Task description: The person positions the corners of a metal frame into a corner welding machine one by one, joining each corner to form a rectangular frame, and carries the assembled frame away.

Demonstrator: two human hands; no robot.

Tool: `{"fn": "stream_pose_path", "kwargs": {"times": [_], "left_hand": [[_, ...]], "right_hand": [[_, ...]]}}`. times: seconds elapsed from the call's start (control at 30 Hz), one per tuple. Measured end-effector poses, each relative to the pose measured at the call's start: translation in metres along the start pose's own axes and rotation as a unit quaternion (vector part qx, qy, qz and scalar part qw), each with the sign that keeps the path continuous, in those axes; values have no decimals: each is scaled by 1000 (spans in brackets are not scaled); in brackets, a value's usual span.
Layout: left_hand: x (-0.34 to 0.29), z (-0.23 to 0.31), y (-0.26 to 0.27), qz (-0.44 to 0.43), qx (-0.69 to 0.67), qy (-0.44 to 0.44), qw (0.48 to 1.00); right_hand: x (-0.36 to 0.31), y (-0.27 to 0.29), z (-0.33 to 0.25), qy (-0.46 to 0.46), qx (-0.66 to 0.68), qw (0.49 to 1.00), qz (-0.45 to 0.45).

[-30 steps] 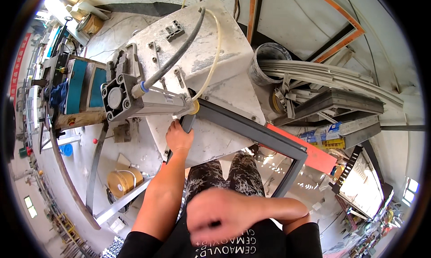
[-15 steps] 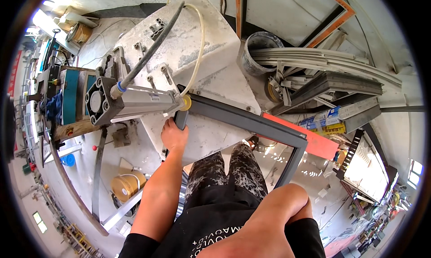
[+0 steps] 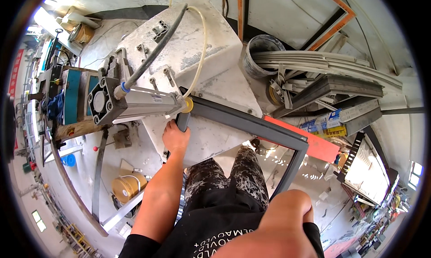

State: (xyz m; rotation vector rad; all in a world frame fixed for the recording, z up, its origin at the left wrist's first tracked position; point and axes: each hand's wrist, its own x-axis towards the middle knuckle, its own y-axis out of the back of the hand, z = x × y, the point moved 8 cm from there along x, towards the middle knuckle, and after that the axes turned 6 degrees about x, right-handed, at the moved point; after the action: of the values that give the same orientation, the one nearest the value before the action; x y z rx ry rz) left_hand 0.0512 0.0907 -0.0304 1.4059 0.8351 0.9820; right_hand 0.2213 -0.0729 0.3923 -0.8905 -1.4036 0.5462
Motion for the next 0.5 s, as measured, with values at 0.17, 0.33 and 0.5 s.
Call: {"fn": "stream_pose_path", "kwargs": {"times": [0.17, 0.33, 0.5], "left_hand": [[3, 9, -8, -85, -12, 16, 996], [0, -1, -2, -78, -14, 19, 997], [3, 13, 1, -60, -24, -2, 998]], "right_hand": [[-23, -55, -37, 344, -478, 799, -124], [-51, -36, -2, 331, -625, 669, -229], [-113, 91, 3, -23, -870, 490, -37]]}}
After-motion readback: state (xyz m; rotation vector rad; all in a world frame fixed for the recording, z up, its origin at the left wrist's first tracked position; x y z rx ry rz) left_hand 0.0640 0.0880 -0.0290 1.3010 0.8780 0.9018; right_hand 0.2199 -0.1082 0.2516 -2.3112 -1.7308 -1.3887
